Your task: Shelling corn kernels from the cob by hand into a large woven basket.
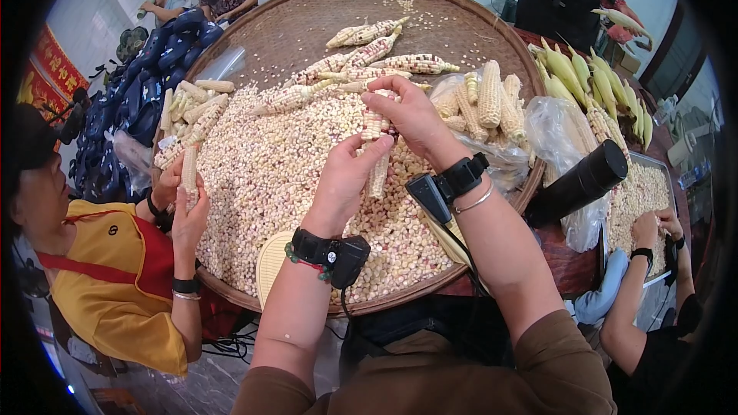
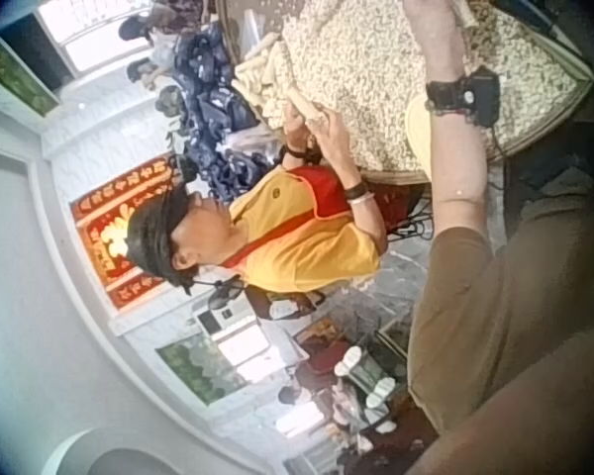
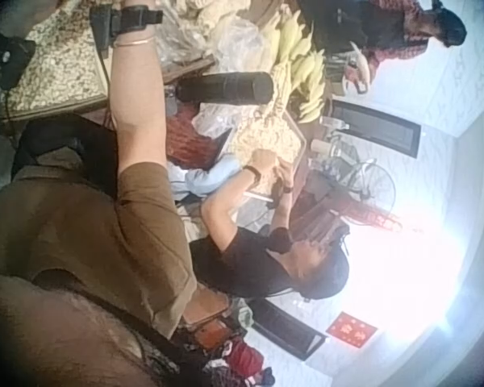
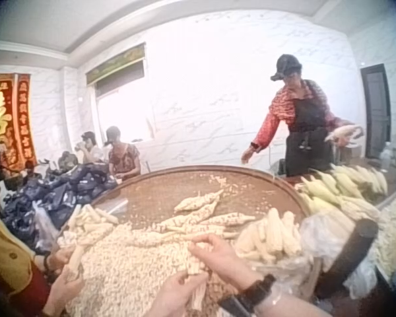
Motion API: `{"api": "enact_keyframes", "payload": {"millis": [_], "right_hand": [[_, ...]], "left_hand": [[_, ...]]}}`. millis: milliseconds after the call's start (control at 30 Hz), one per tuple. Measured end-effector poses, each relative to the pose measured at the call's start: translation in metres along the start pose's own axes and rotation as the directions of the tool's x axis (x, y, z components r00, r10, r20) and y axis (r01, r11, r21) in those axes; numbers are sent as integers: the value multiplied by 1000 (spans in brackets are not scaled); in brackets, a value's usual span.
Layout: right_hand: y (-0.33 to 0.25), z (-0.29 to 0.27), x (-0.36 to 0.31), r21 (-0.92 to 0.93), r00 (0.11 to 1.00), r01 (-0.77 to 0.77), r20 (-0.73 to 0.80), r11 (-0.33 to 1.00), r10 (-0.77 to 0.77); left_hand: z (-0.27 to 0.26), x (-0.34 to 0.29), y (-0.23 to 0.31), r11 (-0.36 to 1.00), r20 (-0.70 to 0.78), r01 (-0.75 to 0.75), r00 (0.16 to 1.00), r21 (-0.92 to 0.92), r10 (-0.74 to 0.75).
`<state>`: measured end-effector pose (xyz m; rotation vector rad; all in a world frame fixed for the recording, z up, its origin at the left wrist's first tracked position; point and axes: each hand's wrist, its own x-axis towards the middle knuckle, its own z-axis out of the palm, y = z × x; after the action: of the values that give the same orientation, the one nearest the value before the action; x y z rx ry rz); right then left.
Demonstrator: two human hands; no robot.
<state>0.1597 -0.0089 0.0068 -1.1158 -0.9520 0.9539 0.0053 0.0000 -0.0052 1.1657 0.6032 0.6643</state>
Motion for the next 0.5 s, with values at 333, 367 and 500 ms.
{"api": "enact_keyframes", "payload": {"millis": [333,367,500], "right_hand": [[-7,3,-6,-19,999,-35,1,999,35],[-8,4,-6,-27,999,-39,8,999,39],[-9,4,-6,-46,999,-42,9,998,43]], "left_hand": [[2,-2,3,999,-25,48,999,5,-48],[1,-2,1,999,-44,42,998,24,-40],[1,0,0,998,-66,15,998,66,-11]]}}
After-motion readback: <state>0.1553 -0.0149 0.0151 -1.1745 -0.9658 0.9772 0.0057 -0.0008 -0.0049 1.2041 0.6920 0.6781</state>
